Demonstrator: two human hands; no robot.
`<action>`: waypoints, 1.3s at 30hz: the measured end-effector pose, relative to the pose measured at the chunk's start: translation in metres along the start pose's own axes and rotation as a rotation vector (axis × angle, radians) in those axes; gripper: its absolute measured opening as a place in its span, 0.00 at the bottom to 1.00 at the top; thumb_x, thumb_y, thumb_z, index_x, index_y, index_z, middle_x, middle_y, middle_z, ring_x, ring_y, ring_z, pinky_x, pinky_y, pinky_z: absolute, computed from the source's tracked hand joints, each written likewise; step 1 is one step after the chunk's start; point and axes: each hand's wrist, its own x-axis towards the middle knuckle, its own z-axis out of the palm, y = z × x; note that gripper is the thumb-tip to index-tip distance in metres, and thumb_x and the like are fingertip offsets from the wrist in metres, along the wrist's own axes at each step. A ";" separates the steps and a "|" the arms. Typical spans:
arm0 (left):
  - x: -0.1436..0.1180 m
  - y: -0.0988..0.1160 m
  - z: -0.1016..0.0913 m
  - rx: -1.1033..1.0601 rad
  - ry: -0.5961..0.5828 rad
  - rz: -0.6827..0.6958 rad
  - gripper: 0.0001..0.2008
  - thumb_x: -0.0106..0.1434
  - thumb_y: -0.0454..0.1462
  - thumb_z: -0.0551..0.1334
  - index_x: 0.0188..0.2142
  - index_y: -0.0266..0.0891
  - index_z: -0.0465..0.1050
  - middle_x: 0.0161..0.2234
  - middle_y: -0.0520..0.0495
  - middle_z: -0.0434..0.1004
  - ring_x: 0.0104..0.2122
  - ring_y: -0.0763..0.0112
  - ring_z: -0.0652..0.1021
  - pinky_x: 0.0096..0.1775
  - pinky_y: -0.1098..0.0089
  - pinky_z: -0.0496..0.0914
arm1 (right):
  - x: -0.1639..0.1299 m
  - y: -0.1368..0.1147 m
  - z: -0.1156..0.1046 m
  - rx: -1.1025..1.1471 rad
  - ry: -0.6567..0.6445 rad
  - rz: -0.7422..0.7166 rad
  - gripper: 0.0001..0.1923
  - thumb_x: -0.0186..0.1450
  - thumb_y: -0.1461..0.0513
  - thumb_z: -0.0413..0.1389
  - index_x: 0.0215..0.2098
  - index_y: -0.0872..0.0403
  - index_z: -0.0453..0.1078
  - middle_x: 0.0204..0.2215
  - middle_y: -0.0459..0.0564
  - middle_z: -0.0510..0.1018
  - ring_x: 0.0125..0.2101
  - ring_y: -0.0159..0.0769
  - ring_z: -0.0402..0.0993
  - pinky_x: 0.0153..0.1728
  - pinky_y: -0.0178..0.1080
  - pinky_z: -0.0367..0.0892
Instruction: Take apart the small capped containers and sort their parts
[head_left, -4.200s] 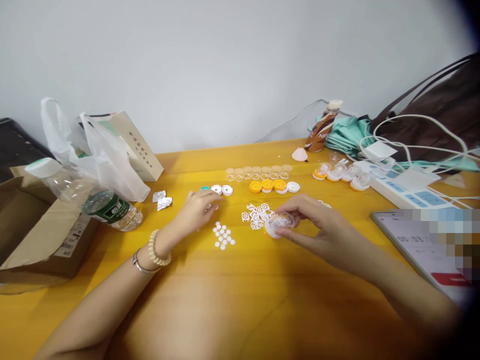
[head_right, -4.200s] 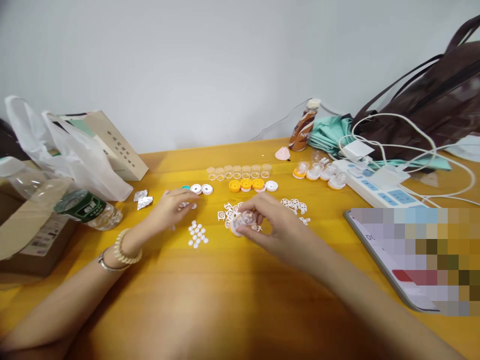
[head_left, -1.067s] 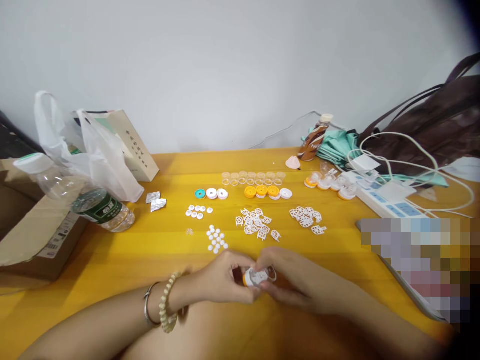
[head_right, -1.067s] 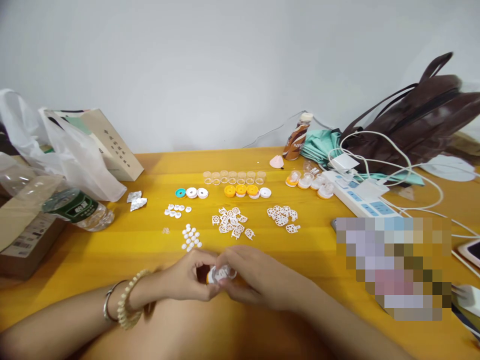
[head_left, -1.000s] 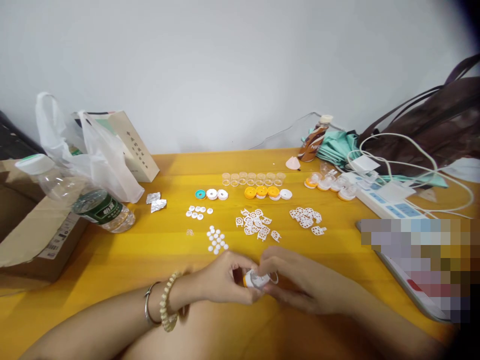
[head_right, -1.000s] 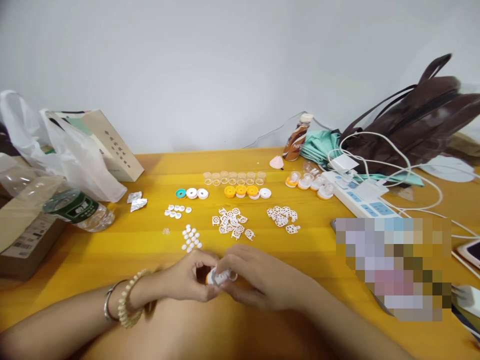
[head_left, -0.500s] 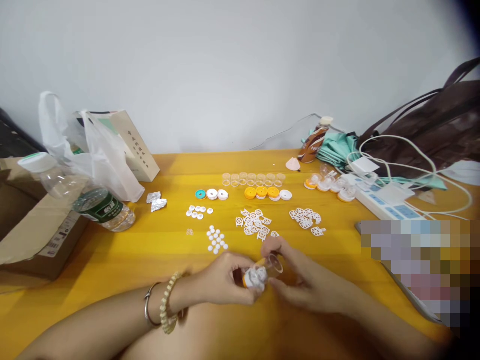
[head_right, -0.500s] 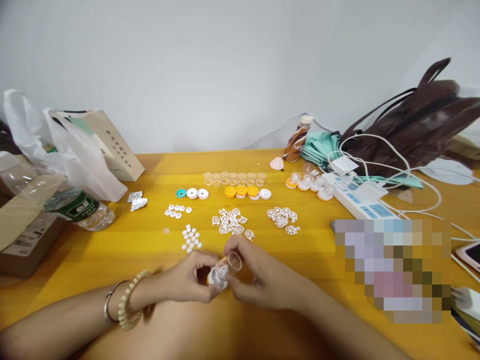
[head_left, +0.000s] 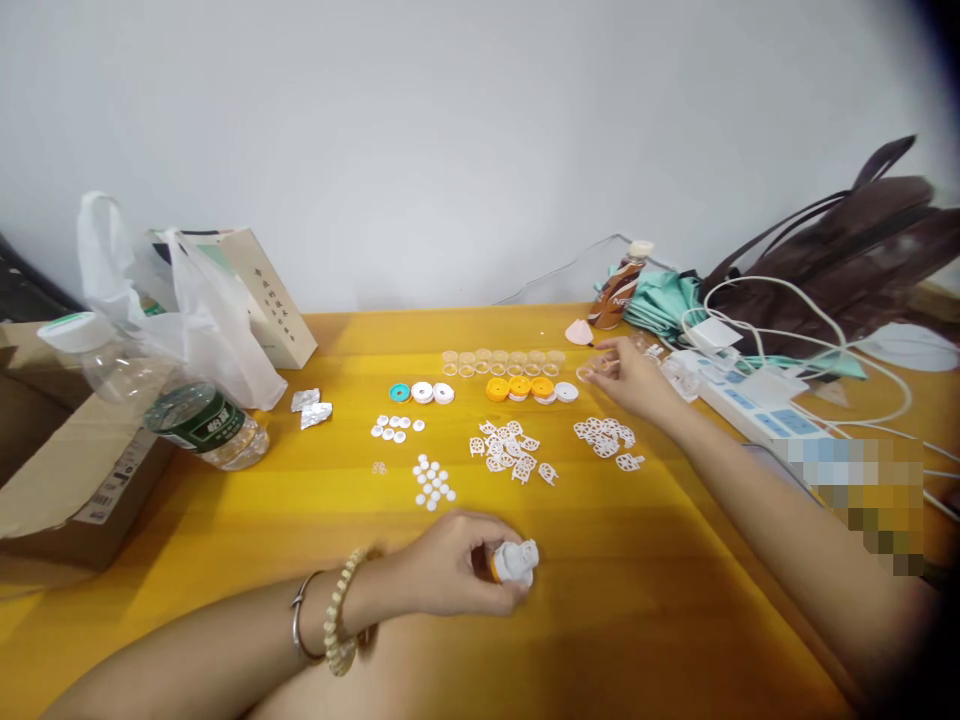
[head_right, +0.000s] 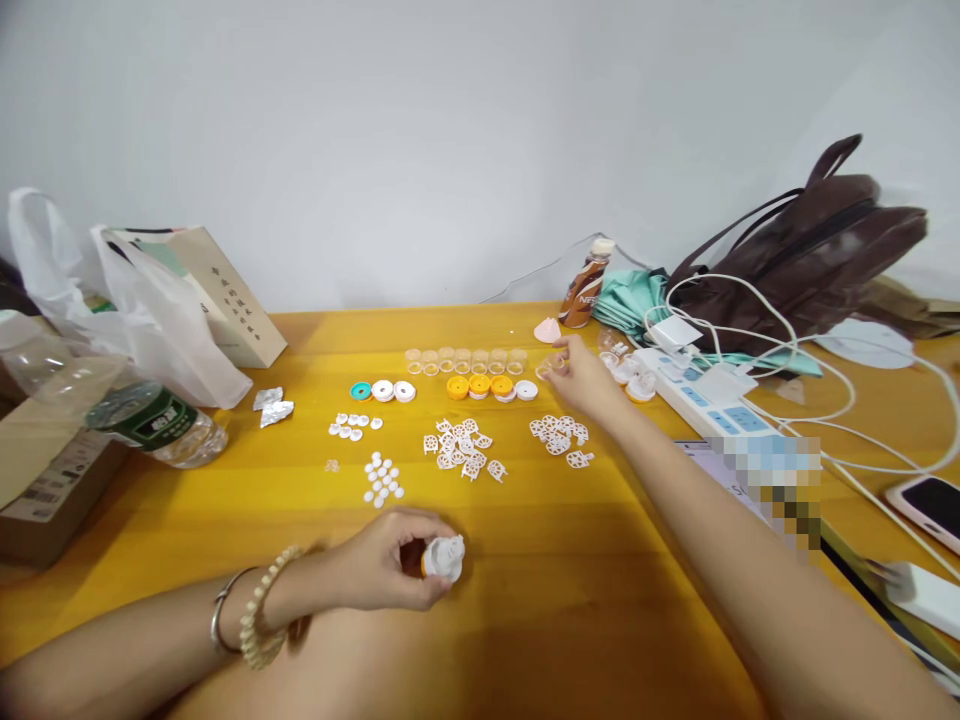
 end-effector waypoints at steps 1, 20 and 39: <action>0.000 0.000 0.000 0.003 0.002 -0.002 0.06 0.53 0.33 0.60 0.33 0.34 0.69 0.26 0.54 0.65 0.23 0.80 0.62 0.26 0.78 0.59 | 0.010 0.002 0.004 -0.059 -0.025 0.016 0.21 0.57 0.62 0.55 0.48 0.57 0.59 0.31 0.51 0.72 0.28 0.38 0.70 0.31 0.39 0.66; 0.002 0.002 -0.002 -0.130 0.054 -0.022 0.11 0.59 0.41 0.60 0.35 0.35 0.69 0.27 0.52 0.66 0.25 0.78 0.63 0.27 0.77 0.60 | -0.036 -0.045 0.003 0.200 0.115 -0.195 0.09 0.61 0.57 0.52 0.36 0.54 0.66 0.34 0.53 0.72 0.30 0.37 0.68 0.32 0.40 0.65; 0.001 0.008 -0.004 -0.266 0.136 0.039 0.19 0.61 0.51 0.55 0.28 0.35 0.64 0.24 0.52 0.59 0.25 0.76 0.60 0.27 0.75 0.58 | -0.158 -0.112 0.020 0.850 -0.340 -0.255 0.15 0.63 0.50 0.52 0.30 0.53 0.67 0.27 0.47 0.67 0.30 0.34 0.63 0.31 0.36 0.61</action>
